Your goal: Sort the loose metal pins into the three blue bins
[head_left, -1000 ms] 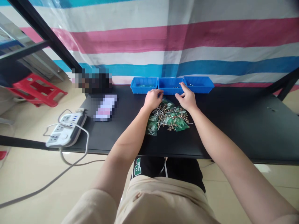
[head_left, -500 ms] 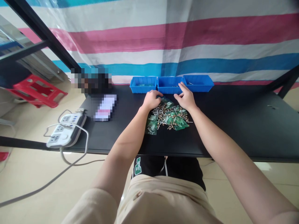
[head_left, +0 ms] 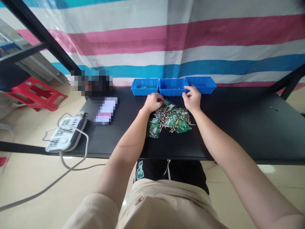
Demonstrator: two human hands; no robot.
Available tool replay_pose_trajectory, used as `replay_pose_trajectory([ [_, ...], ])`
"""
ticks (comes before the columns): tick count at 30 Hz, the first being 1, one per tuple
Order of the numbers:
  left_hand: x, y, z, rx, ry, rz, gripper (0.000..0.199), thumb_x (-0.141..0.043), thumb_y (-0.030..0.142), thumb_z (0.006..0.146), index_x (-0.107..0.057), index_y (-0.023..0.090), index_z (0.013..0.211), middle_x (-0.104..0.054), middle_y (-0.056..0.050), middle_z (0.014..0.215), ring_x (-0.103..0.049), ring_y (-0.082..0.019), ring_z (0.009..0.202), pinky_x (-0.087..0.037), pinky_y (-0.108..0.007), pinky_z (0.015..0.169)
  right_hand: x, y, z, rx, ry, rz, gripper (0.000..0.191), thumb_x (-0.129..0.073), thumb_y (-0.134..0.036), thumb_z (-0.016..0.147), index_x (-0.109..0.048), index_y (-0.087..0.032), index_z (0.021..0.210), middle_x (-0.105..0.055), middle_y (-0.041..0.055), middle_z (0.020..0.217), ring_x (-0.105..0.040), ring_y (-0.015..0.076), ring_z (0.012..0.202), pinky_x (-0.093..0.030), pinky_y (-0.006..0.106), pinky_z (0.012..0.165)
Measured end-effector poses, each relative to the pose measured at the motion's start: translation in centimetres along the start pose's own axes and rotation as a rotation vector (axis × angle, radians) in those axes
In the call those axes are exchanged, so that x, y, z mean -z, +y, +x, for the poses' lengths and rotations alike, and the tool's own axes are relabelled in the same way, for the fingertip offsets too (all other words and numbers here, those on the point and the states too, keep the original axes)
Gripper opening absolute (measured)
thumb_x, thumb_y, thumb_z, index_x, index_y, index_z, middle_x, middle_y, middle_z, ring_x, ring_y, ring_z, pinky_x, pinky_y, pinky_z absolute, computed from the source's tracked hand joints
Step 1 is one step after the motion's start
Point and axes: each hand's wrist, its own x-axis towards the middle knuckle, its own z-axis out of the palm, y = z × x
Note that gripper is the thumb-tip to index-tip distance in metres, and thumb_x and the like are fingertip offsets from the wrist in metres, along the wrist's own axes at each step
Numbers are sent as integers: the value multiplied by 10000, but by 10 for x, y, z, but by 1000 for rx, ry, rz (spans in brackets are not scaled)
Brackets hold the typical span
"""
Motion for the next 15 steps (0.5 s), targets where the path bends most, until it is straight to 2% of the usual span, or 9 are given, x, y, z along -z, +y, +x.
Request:
replay_pose_trajectory([
  [4,1,0,0,-15,-29,-57,173,-610,156,766,-778,197,776,-769,-59,1051,-693,-247,1044,-503,-400,1009,1,-5,0,19,-7,8,244,-539,-232,815,-708,-185,985,-741,80,971,-622,159,592,-579,350,693],
  [8,2,0,1,-18,-64,-86,171,-606,181,805,-776,201,817,-757,-62,1102,-685,-235,1078,-490,-396,1032,2,-11,-2,32,-61,38,208,-536,-238,830,-718,-170,905,-748,87,911,-636,168,598,-562,329,648],
  [15,2,0,1,4,-81,-104,144,-612,196,823,-755,190,821,-746,-70,1129,-678,-229,1080,-479,-392,1033,3,-22,-6,44,-171,76,210,-546,-223,802,-738,-160,859,-746,68,775,-668,190,642,-557,324,665],
])
